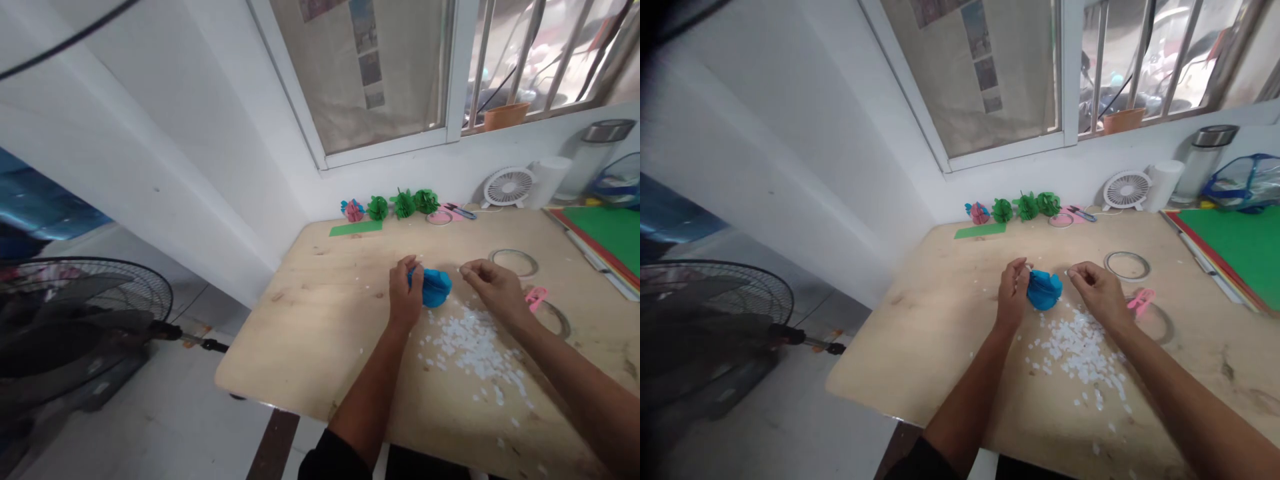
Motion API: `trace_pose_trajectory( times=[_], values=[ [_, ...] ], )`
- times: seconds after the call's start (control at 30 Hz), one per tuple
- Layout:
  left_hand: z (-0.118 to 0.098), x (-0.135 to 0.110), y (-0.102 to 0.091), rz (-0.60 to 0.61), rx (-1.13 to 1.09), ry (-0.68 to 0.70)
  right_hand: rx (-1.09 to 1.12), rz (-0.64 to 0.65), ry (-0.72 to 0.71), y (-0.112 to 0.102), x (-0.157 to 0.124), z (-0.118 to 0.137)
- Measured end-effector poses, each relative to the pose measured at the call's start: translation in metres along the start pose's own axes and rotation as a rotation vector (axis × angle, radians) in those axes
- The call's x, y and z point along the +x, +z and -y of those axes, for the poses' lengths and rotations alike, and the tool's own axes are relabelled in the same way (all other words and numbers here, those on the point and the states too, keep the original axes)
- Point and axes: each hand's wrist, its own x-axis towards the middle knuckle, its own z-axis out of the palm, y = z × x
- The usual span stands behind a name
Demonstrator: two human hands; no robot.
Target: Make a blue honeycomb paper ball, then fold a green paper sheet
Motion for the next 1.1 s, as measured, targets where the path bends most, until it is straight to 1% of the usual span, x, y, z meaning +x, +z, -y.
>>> trace_pose_trajectory(
  times=[0.1, 0.2, 0.3, 0.4, 0.57, 0.73, 0.87, 1.1],
  values=[
    [0.001, -0.003, 0.000, 0.091, 0.218, 0.160, -0.010, 0.000, -0.023, 0.010, -0.004, -0.008],
    [-0.001, -0.005, 0.000, 0.122, 0.313, 0.201, -0.042, -0.005, -0.039, 0.012, -0.008, -0.012],
    [0.000, -0.009, 0.000, 0.135, 0.280, 0.191, -0.064, -0.005, -0.039, 0.011, -0.011, -0.012],
    [0.004, -0.014, 0.000, 0.136, 0.212, 0.178, -0.073, 0.020, -0.064, 0.009, -0.014, -0.012],
    [0.005, -0.022, -0.002, 0.173, 0.155, 0.181, -0.122, 0.024, -0.159, 0.005, -0.013, -0.013],
    [0.002, -0.024, -0.004, 0.165, 0.081, 0.144, -0.188, 0.114, -0.263, -0.002, -0.010, -0.010],
    [0.003, -0.024, -0.004, 0.167, 0.060, 0.119, -0.219, 0.124, -0.299, -0.005, -0.008, -0.009],
    [0.009, -0.022, -0.004, 0.167, 0.079, 0.216, -0.195, 0.124, -0.281, -0.004, -0.008, -0.011]
  ],
)
